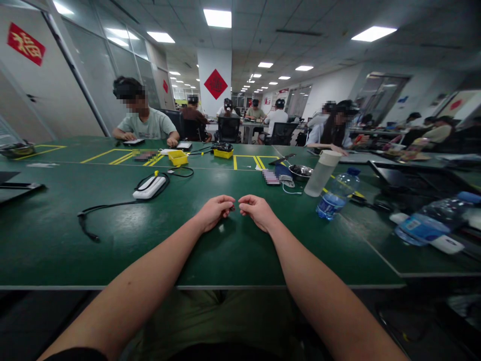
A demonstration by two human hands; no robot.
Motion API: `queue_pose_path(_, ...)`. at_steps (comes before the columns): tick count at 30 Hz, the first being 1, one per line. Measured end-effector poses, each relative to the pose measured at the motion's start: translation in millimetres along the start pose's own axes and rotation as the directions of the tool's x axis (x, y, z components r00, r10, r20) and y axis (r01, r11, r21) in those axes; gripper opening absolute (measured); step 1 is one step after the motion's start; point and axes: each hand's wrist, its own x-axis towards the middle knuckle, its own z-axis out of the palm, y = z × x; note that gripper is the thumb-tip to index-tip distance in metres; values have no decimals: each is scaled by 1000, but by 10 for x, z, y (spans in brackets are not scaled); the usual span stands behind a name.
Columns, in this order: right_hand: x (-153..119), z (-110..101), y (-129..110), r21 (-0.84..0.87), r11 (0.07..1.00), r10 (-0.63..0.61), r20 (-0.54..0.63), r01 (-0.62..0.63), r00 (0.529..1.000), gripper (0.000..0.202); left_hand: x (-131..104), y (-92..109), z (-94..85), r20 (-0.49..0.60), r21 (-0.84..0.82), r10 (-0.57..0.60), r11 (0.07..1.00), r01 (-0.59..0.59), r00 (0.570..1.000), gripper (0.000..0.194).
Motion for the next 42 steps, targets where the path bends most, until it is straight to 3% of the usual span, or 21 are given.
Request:
queue_pose_path(5,28,-29,44,-32,999,-11,0,11,1000,21,-3,8,1,19,-49,-48,998,49,999,18)
queue_pose_path(11,5,4,11,81,995,65,-5,-65,998,27,-3,-29,-8,25,-46,5,999,-4,1000,19)
queue_pose_path(29,-2,13,38,-40,998,-45,31,46,999,27,7,-59,-11,2,202,150,968,-147,989,21)
queue_pose_path(42,-5,1,47,-149,987,-47,57,55,997,25,-42,6,25,75,464,202,860,-213,977,17)
